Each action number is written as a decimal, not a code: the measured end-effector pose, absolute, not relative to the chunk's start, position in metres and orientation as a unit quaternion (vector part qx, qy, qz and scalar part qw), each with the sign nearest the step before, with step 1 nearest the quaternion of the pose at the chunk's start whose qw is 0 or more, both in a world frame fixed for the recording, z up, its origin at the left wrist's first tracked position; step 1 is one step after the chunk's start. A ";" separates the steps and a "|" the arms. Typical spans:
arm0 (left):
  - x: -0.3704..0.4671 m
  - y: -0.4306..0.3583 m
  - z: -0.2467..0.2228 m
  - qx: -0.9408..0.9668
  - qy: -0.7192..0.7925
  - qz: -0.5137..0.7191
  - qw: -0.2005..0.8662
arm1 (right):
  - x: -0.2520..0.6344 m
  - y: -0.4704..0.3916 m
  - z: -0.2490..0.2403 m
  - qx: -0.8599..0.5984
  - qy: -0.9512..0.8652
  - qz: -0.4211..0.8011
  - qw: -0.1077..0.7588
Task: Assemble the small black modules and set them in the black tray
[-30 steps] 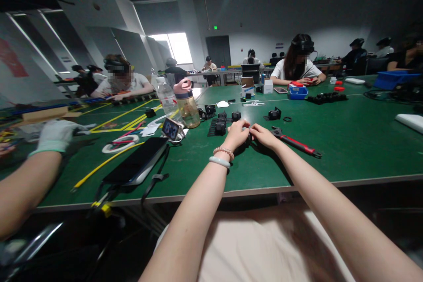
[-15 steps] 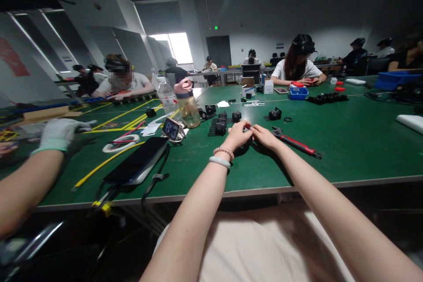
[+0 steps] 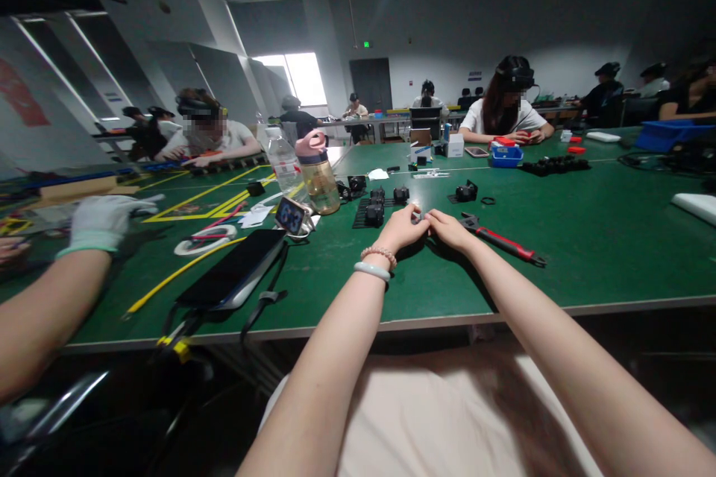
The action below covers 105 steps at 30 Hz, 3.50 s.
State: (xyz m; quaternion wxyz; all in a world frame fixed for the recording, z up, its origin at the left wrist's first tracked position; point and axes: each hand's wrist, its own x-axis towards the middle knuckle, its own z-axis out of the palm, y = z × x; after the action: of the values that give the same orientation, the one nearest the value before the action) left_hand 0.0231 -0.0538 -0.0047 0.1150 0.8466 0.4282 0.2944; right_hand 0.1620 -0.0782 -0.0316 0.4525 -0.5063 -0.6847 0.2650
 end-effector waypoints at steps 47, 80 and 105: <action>0.020 -0.041 -0.012 0.855 0.406 0.309 0.092 | 0.164 -0.066 -0.045 -0.480 -0.723 0.195 0.456; 0.029 -0.079 0.003 0.843 0.519 0.111 0.085 | 0.167 -0.062 -0.043 -0.555 -0.710 0.102 0.422; 0.042 -0.089 -0.001 0.808 0.577 -0.028 0.116 | 0.170 -0.055 -0.050 -0.553 -0.694 0.182 0.424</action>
State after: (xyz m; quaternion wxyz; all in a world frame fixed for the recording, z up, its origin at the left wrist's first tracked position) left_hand 0.0422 -0.0889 -0.0014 0.1164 0.8076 0.5774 -0.0284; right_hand 0.1703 -0.0555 -0.0500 0.4239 -0.5532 -0.6936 0.1822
